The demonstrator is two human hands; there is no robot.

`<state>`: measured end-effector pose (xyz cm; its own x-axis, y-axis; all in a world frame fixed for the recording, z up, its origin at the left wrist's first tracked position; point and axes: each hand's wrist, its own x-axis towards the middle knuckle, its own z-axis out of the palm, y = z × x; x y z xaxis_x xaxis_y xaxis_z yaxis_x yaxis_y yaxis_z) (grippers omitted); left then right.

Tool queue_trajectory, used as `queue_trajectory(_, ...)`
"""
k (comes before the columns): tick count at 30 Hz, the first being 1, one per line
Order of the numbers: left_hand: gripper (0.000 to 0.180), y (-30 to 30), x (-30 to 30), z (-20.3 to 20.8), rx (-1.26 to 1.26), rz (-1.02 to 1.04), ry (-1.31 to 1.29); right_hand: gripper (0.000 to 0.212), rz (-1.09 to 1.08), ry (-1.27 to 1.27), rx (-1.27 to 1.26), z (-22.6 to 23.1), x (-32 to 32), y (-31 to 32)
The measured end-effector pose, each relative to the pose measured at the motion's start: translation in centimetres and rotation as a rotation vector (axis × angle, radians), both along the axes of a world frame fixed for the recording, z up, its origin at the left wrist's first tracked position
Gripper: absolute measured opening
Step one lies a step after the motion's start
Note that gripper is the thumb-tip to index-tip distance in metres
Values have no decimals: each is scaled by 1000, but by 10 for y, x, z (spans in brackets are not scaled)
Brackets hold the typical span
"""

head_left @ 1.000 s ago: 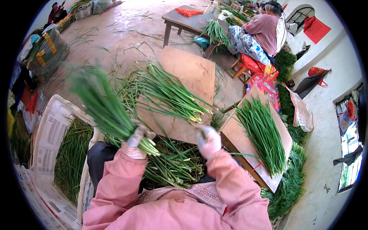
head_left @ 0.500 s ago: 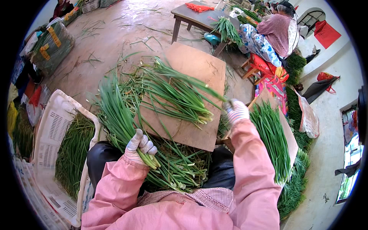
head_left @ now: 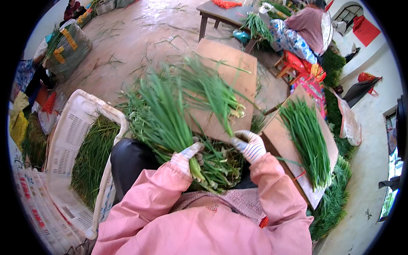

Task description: The person bundles green onions by hand, securing them with red rubber bands and placing the bundles into a white plastic crate.

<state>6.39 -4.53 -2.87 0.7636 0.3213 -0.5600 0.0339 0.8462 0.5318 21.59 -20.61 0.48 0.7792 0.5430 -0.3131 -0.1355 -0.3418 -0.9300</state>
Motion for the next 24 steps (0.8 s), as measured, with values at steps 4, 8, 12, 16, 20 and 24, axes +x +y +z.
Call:
queue_trajectory(4,39,2,-5,-10,108,-159,119,29,141,-67,-14,-25,-62,-5)
queue_trajectory(8,30,4,-7,-19,201,-274,166,31,314,-326,32,-33,-87,-6)
queue_trajectory(12,24,-6,-10,-21,135,-138,94,24,204,28,89,-41,-88,-4)
queue_trajectory(16,23,-13,-5,-16,374,48,64,21,126,106,20,-40,-82,8)
queue_trajectory(20,22,-1,-4,-17,508,58,22,25,126,-96,-115,-57,-76,18)
queue_trajectory(24,23,26,-5,-21,606,220,114,33,382,-312,-475,-43,-58,22)
